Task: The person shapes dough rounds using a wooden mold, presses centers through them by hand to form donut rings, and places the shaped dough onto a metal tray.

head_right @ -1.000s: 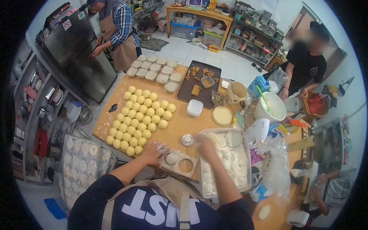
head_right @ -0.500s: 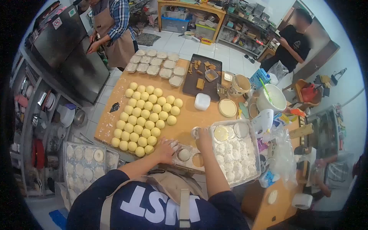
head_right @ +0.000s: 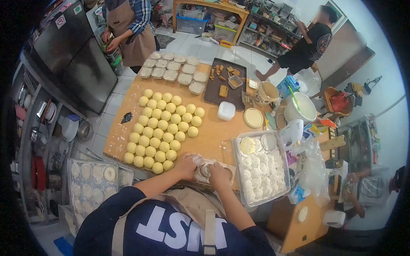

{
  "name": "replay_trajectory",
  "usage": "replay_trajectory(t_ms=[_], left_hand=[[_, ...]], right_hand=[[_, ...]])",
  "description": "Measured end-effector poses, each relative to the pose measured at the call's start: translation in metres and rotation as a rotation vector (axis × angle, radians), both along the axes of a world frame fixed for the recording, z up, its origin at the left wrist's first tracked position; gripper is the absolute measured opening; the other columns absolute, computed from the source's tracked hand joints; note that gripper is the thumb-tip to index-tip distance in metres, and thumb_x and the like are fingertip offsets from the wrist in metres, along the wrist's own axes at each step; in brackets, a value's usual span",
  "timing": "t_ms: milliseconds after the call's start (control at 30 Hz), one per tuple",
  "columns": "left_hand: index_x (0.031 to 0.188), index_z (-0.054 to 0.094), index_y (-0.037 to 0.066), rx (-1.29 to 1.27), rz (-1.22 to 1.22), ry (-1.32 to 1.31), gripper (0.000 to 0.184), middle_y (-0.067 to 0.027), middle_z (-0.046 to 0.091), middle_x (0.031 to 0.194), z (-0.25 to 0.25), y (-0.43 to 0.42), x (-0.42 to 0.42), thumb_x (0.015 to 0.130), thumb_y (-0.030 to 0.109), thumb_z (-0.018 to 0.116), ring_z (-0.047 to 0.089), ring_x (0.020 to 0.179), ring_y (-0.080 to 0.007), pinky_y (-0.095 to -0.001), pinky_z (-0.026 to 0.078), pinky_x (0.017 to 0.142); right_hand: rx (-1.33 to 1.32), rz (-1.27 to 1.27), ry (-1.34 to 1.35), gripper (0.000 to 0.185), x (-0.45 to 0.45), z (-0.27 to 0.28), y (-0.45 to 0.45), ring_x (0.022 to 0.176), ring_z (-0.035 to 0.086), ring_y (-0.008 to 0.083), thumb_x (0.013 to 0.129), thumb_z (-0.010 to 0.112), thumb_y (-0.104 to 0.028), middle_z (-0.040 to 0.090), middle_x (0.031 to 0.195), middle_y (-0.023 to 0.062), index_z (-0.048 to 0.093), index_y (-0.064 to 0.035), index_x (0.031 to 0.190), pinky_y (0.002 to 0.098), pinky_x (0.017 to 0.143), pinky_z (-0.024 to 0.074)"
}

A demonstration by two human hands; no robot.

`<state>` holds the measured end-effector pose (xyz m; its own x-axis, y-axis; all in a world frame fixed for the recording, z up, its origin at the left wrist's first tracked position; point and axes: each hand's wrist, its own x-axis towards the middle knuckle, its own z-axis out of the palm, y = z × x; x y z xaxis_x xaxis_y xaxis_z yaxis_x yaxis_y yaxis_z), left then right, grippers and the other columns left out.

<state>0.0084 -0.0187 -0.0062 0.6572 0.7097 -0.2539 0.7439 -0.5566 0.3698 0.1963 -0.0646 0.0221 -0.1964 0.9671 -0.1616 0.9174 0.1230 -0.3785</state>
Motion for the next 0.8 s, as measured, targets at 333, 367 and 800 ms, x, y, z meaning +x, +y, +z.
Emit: replay_trajectory(t_ms=[333,367,800], left_hand=[[0.138,0.04,0.007,0.034,-0.006,-0.04,0.102,-0.0093,0.042,0.142,-0.006,-0.001,-0.001,0.055,0.05,0.081,0.033,0.135,-0.0242,-0.0497,0.018,0.113],[0.138,0.039,0.007,0.032,-0.005,-0.038,0.103,-0.0089,0.042,0.142,-0.005,-0.001,-0.001,0.055,0.05,0.081,0.033,0.135,-0.0242,-0.0498,0.018,0.113],[0.141,0.036,0.008,0.027,-0.022,0.013,0.104,-0.0082,0.039,0.145,-0.011,-0.001,0.0,0.057,0.052,0.08,0.031,0.136,-0.024,-0.0499,0.018,0.113]], right_hand=[[0.044,0.049,-0.139,0.026,-0.01,-0.023,-0.001,0.081,0.061,0.0348,0.067,0.057,0.001,0.059,0.09,0.0178,0.062,-0.0047,0.093,0.0438,0.067,0.0503],[0.051,0.057,-0.139,0.025,-0.01,-0.024,-0.002,0.081,0.061,0.0352,0.067,0.058,0.001,0.059,0.089,0.018,0.062,-0.0042,0.092,0.0439,0.067,0.0503],[-0.01,0.019,-0.095,0.025,-0.011,-0.013,0.003,0.088,0.061,0.0367,0.068,0.057,0.001,0.059,0.091,0.0201,0.061,-0.004,0.092,0.0456,0.072,0.0504]])
